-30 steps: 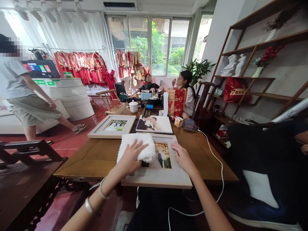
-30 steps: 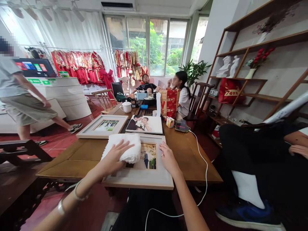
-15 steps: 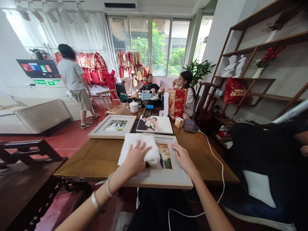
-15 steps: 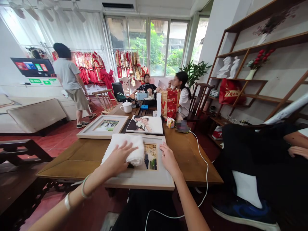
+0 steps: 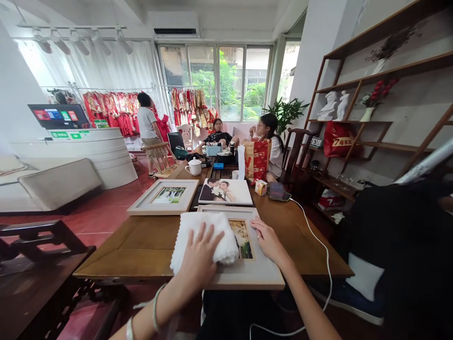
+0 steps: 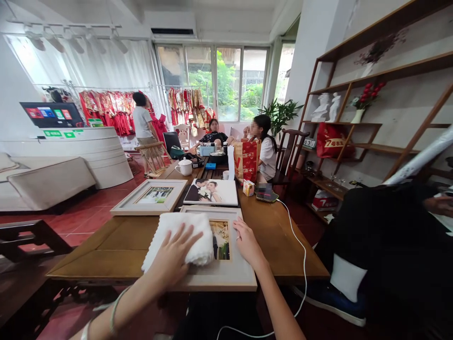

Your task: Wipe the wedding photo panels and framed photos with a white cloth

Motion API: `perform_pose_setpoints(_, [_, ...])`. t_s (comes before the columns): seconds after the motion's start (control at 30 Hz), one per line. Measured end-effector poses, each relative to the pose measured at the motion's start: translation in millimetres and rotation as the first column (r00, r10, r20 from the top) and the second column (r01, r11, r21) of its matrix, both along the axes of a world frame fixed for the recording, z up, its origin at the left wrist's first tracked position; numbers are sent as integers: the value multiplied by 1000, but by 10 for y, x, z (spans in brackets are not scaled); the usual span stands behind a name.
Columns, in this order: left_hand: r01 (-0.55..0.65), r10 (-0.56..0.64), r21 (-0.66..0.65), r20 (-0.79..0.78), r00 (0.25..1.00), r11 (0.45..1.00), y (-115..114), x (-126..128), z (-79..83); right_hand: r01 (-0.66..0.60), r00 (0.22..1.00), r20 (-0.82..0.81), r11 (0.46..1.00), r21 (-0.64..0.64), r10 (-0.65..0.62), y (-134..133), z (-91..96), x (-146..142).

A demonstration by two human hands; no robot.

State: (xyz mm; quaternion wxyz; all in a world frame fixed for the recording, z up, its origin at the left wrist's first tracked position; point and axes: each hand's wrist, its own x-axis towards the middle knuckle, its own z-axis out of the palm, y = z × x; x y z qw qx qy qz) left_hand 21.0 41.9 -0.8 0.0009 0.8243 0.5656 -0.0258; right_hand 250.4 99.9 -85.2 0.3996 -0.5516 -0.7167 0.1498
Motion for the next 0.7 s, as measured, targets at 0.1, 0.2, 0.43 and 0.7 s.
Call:
perform_pose_setpoints(0.1, [7, -9, 66, 35, 999, 998, 376, -23, 3, 3, 1000, -5, 1000, 10, -3, -10, 10, 5])
perform_pose_setpoints(0.2, [8, -18, 90, 105, 994, 996, 709, -22, 64, 0, 999, -41, 999, 38, 1, -7, -10, 11])
perform_pose_setpoints(0.43, [193, -194, 14, 104, 976, 981, 998, 247, 11, -7, 992, -123, 999, 40, 12, 7, -36, 10])
perform_pose_setpoints(0.7, [488, -470, -213, 130, 873, 847, 466, 319, 192, -25, 998, -48, 998, 52, 27, -10, 39, -6])
